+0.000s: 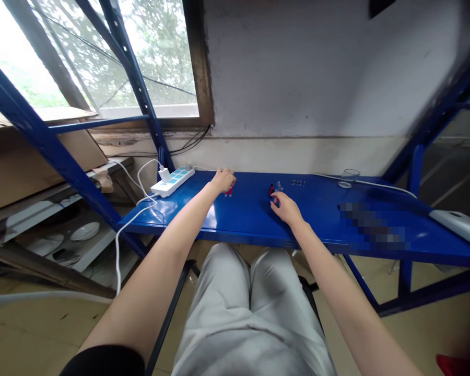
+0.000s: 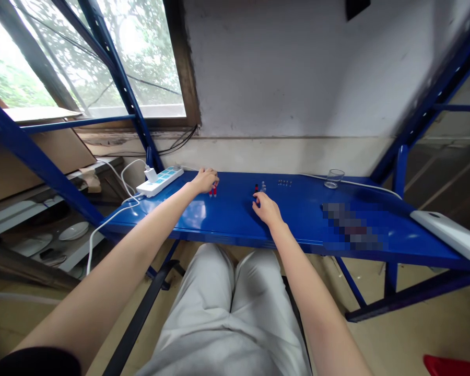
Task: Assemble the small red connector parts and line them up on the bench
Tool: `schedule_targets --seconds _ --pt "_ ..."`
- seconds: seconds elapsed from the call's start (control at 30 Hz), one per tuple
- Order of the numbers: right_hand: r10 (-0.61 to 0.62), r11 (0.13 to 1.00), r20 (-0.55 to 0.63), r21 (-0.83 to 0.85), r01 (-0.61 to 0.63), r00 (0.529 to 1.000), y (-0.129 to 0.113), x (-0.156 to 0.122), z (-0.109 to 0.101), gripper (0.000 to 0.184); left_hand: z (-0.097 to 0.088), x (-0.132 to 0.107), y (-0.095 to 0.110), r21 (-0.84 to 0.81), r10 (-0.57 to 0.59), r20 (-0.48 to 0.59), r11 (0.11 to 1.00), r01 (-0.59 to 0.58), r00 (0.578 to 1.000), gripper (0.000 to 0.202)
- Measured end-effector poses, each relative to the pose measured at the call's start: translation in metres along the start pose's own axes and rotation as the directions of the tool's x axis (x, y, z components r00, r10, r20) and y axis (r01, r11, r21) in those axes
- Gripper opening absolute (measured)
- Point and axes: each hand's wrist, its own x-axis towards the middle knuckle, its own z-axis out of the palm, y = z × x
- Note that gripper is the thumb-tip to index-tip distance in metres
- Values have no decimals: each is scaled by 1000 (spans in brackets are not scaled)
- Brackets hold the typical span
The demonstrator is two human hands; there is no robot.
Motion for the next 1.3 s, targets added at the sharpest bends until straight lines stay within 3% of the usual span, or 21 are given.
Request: schedule_targets --seconds 0.5,1.3 --pt "0 1000 15 2 0 1000 0 0 0 26 13 0 -7 -85 -55 -70 995 49 996 12" --pt "12 1000 -6 0 -12 1000 0 0 -1 25 10 -2 -5 -85 -129 -16 988 127 992 15"
